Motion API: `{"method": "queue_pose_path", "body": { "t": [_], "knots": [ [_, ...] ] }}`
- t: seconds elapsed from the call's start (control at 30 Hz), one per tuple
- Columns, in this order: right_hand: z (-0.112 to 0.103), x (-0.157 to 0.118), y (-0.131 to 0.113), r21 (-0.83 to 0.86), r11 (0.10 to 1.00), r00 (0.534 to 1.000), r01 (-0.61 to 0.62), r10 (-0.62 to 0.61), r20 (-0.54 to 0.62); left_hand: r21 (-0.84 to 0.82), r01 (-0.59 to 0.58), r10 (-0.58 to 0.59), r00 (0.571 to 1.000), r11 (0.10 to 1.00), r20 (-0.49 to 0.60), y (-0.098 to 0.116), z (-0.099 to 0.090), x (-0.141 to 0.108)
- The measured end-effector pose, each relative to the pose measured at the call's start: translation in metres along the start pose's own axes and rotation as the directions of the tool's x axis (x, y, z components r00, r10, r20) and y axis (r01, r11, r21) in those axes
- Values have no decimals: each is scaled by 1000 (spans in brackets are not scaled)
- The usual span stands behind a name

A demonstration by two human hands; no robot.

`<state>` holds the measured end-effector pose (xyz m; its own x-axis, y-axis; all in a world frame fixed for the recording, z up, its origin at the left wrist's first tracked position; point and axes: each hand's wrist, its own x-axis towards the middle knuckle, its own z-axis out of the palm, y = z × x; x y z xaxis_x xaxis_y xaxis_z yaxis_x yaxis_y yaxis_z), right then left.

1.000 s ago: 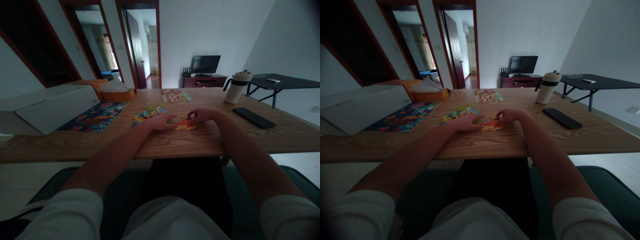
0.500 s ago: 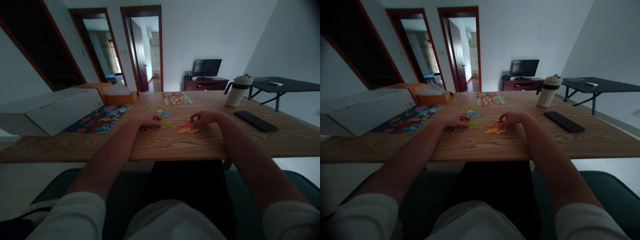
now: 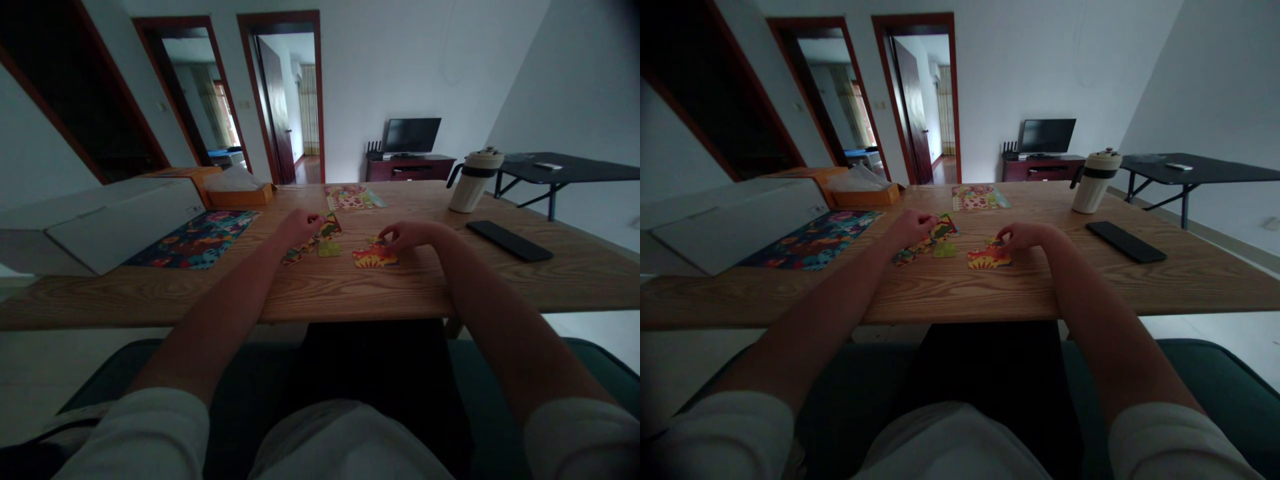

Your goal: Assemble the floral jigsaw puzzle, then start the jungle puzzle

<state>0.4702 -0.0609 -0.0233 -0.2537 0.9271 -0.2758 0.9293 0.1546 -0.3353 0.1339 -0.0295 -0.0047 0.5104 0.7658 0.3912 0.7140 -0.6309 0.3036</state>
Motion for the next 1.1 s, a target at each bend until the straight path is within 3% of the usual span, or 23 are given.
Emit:
{"method": "queue_pose_path", "body": {
  "t": [0.13,0.33,0.43,0.57,0.67,0.73,0.8,0.87,0.93,0.97,1.03,1.1],
  "knots": [
    [1,-1,-1,-9,1000,1000,-10,10,-6,-191,43,-30,997,981,70,-2,4,0],
    [1,-1,0,-24,1000,1000,-11,10,-17,-208,72,-57,995,975,76,-5,6,3],
    [0,-1,0,-6,1000,1000,2,-2,-5,-172,151,-151,988,973,11,-18,2,8],
    [0,-2,-1,-8,1000,1000,9,-9,-10,-114,271,-283,952,956,-113,-52,-7,16],
    [0,-1,-2,-6,1000,1000,6,-6,-12,-1,337,-336,938,941,-81,-77,-11,18],
    [1,-1,-1,-9,1000,1000,11,-11,-7,125,349,-343,937,929,-67,-82,-12,16],
    [1,-1,-1,-15,1000,1000,19,-19,-4,240,239,-240,970,941,-26,-72,-11,12],
    [1,-1,0,-16,1000,1000,23,-23,-8,278,-4,-39,988,961,149,-50,-6,7],
    [1,0,1,-13,1000,1000,19,-20,-11,223,-174,78,921,959,382,-23,0,1],
    [1,0,1,-11,1000,1000,16,-16,-12,205,-214,104,889,955,447,-11,4,-2],
    [1,1,2,-4,1000,1000,11,-11,-9,198,-252,126,860,947,494,8,9,-6],
    [1,2,3,0,1000,1000,12,-12,-6,206,-267,138,863,942,486,17,12,-9]
  ]
}}
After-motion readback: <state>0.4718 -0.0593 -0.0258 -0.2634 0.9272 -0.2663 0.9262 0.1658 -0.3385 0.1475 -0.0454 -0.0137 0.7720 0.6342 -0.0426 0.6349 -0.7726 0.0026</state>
